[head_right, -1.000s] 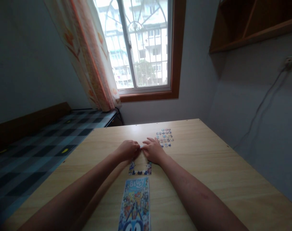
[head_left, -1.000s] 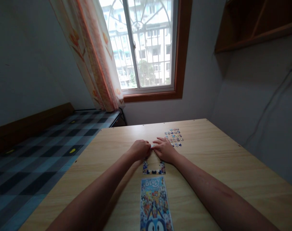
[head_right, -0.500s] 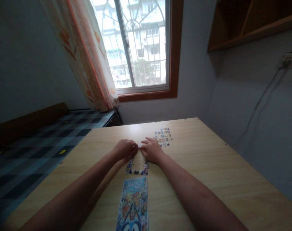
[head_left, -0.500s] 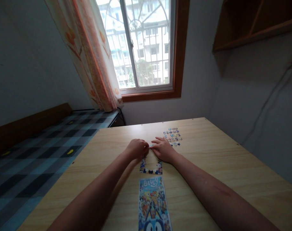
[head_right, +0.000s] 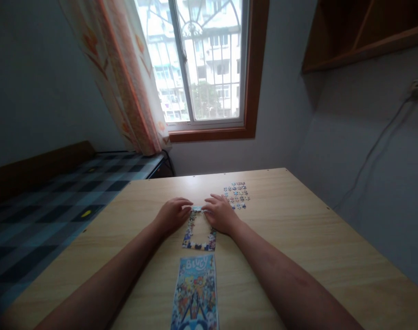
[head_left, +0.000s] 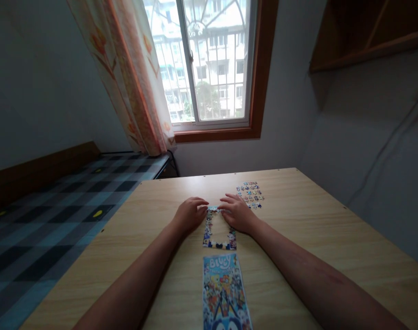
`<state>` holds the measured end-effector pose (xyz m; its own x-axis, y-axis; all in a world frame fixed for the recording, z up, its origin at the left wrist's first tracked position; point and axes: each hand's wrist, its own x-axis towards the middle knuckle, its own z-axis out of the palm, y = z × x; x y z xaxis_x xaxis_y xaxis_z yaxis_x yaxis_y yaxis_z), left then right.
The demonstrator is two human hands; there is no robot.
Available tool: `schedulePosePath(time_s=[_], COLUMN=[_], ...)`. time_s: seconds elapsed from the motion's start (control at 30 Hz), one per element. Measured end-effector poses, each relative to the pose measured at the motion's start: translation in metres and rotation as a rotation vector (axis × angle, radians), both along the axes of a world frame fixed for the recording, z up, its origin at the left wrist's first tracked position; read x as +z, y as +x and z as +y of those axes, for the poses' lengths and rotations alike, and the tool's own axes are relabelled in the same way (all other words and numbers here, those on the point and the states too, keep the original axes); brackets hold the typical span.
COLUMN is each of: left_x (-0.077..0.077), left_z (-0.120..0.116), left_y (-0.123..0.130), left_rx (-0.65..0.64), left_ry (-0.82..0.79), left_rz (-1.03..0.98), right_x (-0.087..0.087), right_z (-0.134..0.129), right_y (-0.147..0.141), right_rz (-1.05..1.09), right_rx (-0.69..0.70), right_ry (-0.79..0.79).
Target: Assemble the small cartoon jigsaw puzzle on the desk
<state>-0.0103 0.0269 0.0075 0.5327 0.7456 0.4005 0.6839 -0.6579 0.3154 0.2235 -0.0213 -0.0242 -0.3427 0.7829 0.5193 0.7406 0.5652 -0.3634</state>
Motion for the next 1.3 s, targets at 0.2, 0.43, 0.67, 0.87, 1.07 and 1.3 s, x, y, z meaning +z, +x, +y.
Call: schedulePosePath(time_s=[0.2,0.43,0.67,0.87,1.07,1.3], left_x=[-0.008,-0.01,-0.009,-0.008,-0.008,-0.006], left_z=[0.003,0.002,0.001,0.0,-0.001,-0.002], left_y=[0.0,0.0,0.001,0.001,0.0,0.0], left_rx=[-0.062,-0.124,-0.121,-0.107,-0.102,-0.128], left_ry=[-0.087,-0.091,-0.061,-0.068,-0.059,-0.035], left_rz=[-0.067,-0.149,-0.097,-0.051,-0.026,0.021], right_x=[0.014,0.029,0.023,0.025,0.026,0.028], right_z=[-0.007,0.001,0.01,0.011,0.016,0.018], right_y=[-0.003,-0.019,-0.02,-0.021,-0.024,-0.025], right_rz=[0.002,-0.136,-0.194,-0.243,-0.263,-0.295], right_rx=[-0.054,-0.054,-0.097,-0.035,-0.029,-0.025], right_ry=[0.096,0.057,0.008,0.009,-0.026,-0.043])
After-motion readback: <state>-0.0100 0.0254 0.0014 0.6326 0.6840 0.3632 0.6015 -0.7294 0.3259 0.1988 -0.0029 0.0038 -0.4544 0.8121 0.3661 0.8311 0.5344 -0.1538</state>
